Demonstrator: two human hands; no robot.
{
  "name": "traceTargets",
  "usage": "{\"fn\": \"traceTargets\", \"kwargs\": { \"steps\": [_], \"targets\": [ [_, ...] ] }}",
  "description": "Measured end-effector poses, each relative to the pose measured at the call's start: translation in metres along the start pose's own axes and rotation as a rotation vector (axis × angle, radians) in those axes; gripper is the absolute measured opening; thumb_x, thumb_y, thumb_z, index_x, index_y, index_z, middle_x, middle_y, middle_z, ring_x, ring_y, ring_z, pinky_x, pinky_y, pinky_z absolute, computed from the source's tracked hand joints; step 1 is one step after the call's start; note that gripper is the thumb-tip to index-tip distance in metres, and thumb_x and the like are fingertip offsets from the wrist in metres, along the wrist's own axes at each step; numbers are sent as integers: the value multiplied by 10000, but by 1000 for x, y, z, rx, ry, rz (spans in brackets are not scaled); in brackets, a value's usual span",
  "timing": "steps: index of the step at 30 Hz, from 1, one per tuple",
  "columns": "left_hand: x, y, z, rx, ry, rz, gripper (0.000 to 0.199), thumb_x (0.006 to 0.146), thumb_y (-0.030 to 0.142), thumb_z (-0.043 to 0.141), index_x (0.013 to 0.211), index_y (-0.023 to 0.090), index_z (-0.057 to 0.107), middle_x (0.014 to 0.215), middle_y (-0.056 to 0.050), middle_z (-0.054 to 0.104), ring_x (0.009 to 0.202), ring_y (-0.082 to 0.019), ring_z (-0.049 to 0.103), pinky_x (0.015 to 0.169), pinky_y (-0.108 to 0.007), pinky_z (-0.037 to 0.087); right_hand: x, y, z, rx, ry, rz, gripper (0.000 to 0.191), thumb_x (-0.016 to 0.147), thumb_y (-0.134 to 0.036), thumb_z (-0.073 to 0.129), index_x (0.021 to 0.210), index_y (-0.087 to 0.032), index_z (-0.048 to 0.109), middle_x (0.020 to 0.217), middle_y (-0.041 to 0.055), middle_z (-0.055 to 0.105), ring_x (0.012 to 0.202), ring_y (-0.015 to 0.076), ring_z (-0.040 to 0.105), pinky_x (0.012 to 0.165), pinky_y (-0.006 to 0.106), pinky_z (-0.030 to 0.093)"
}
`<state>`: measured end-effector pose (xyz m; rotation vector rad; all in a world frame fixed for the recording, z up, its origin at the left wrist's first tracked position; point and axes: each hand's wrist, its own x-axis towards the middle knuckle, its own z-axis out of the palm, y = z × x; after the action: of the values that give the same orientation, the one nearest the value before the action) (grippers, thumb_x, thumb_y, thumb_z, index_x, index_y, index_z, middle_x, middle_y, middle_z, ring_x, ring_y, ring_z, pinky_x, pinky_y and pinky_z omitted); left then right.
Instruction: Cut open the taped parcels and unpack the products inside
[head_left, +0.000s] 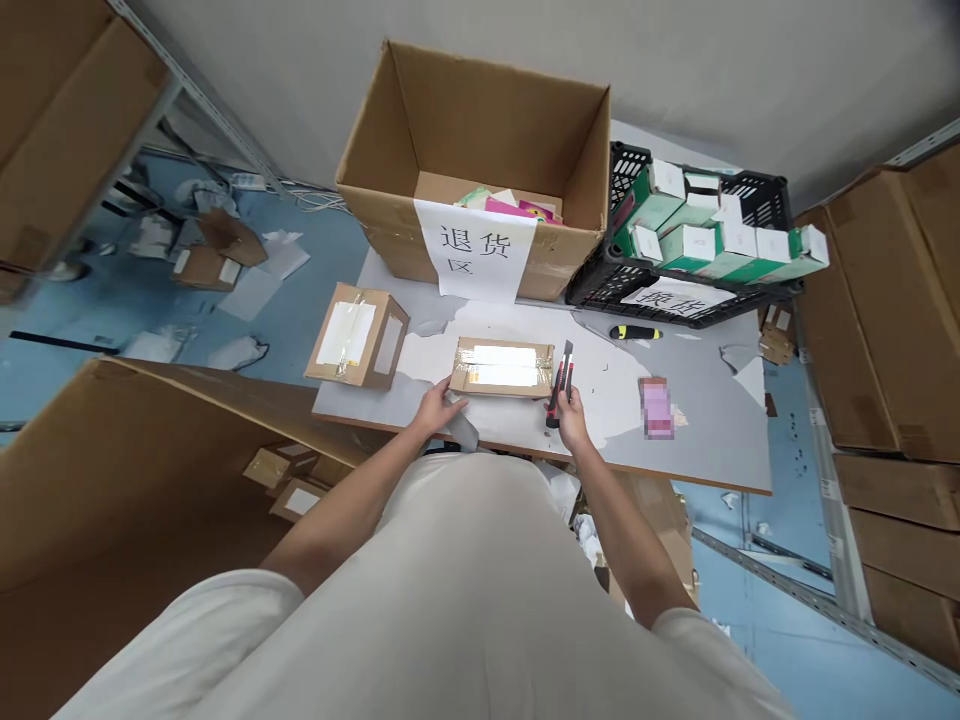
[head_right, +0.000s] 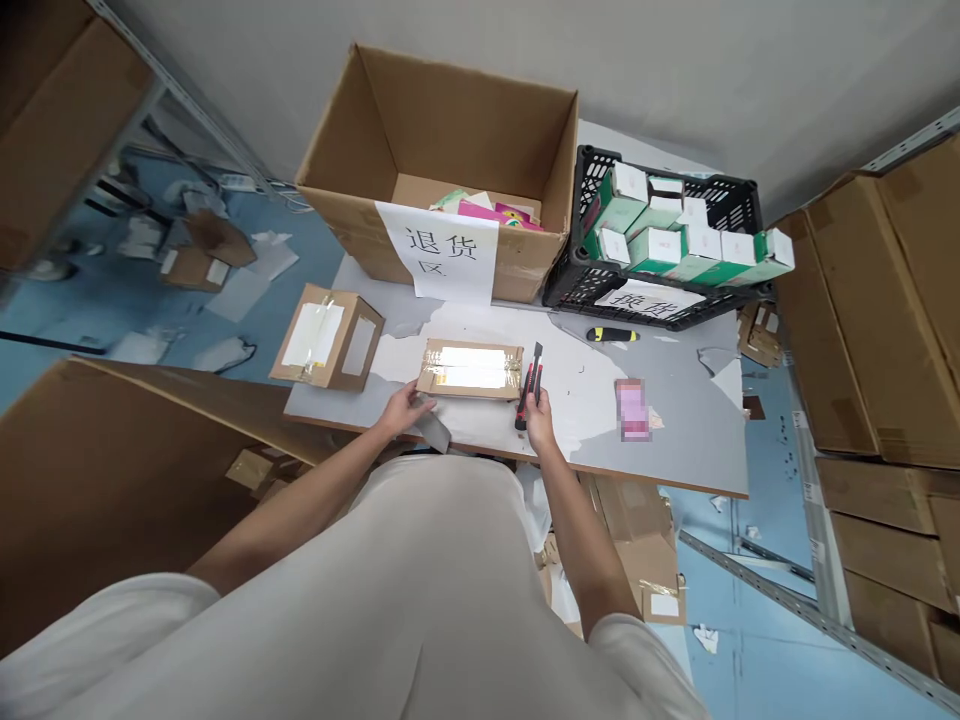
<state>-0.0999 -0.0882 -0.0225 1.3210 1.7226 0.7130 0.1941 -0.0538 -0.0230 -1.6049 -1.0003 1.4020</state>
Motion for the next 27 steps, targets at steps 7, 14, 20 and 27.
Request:
{"fn": "traceTargets", "kwargs": {
  "steps": [7, 14, 20, 27],
  "targets": [
    [6, 8, 2, -132, 155, -59, 506, 806, 533, 535, 1085, 133, 672, 1047, -115, 703, 920, -239, 654, 876, -387, 522, -6, -13, -13, 24, -7, -114, 470, 812, -597, 494, 1114, -241, 436, 1092, 64, 637, 887, 145, 628, 777, 301, 518],
    [15, 2, 18, -132, 85, -103, 496, 774, 447, 594, 1174, 158, 635, 1088, -95, 699, 956, -238, 648, 886, -402, 525, 1, -5, -14, -114, 19, -55, 549, 787, -619, 490, 1141, -199, 488, 1079, 75, 642, 927, 162, 616, 796, 306, 507],
    [9, -9, 14, -194, -14, -77, 620, 774, 461, 593, 1323, 182, 524, 1277, -108, 610, 1074, -235, 604, 907, -402, 518, 0, 5, -16, -121, 38, -88, 522, 788, -610, 499, 1118, -205, 509, 1091, 79, 652, 977, 170, 623, 827, 327, 510],
    [-14, -26, 14, -157, -173, -78, 825, 572, 440, 765, 1308, 151, 528, 1239, -124, 633, 1165, -294, 573, 997, -457, 461, -33, 27, -27, -12, 6, 16, 532, 761, -624, 558, 1102, -224, 480, 1033, 55, 647, 826, 156, 643, 673, 301, 527]
  ]
}}
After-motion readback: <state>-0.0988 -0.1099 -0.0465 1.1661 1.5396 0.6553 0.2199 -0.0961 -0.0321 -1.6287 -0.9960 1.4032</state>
